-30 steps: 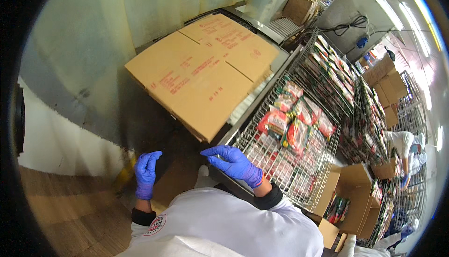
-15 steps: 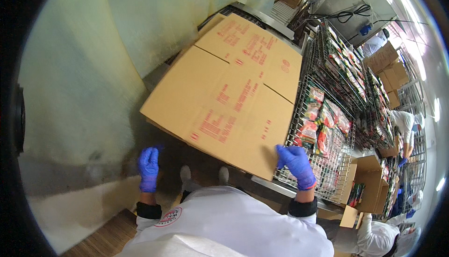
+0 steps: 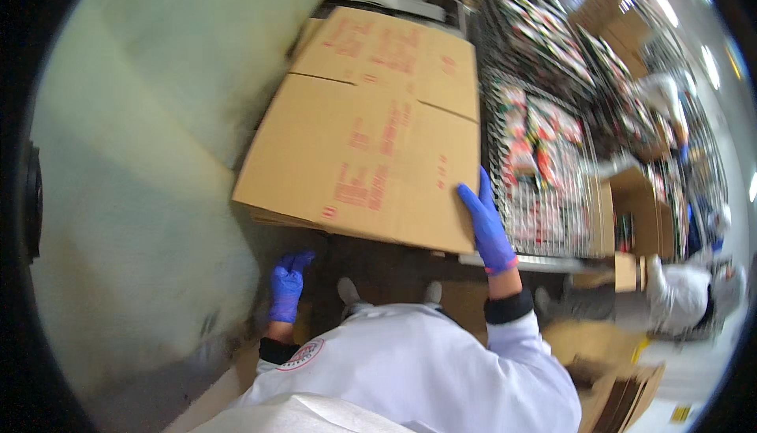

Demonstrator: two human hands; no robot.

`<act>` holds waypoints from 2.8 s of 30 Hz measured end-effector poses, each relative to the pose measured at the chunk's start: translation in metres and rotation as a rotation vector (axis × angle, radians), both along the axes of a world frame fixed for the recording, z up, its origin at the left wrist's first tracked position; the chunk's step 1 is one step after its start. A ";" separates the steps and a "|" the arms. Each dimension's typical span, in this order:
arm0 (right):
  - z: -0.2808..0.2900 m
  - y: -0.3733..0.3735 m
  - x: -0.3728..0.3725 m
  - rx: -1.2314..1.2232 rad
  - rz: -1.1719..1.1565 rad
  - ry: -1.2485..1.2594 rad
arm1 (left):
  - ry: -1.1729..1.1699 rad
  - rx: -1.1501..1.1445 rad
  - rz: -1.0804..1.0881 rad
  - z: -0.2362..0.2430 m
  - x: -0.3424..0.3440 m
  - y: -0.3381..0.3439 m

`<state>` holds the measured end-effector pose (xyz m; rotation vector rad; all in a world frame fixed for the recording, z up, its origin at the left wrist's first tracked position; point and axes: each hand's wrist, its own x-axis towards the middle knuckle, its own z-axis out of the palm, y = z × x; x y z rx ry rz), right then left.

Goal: The person repeatedly picks packaged food items from a wire rack and places them into cardboard boxes on a conveyor belt. They arrange the items inside the boxes and occasionally close the flaps. The process is continuous and repetitive.

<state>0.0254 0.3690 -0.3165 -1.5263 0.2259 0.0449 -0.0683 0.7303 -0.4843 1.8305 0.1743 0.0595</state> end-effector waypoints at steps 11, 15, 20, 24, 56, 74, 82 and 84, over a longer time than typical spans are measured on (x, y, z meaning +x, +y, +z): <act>0.023 -0.173 -0.167 -0.083 -0.353 -0.292 | 0.046 -0.260 -0.888 0.069 0.001 -0.238; 0.020 -0.282 -0.271 -0.116 -0.627 -0.334 | 0.031 -0.441 -1.075 0.124 0.022 -0.371; -0.014 -0.364 -0.381 -0.073 -0.938 -0.307 | -0.199 -0.253 -0.705 0.119 0.143 -0.525; -0.021 -0.405 -0.423 -0.067 -1.006 -0.237 | -0.174 0.391 -0.390 0.099 0.253 -0.576; -0.011 -0.743 -0.255 -0.351 -0.689 -0.353 | -1.120 0.648 -1.840 0.172 0.080 -0.964; -0.063 -0.784 -0.241 -0.835 -0.599 -0.470 | -0.820 0.380 -1.281 0.108 0.100 -1.075; -0.101 -0.773 -0.211 -1.096 -0.575 -0.240 | 0.260 0.019 -1.196 0.098 0.135 -1.119; -0.106 -0.777 -0.209 -1.106 -0.576 -0.218 | 0.401 0.138 -1.263 0.116 0.124 -1.124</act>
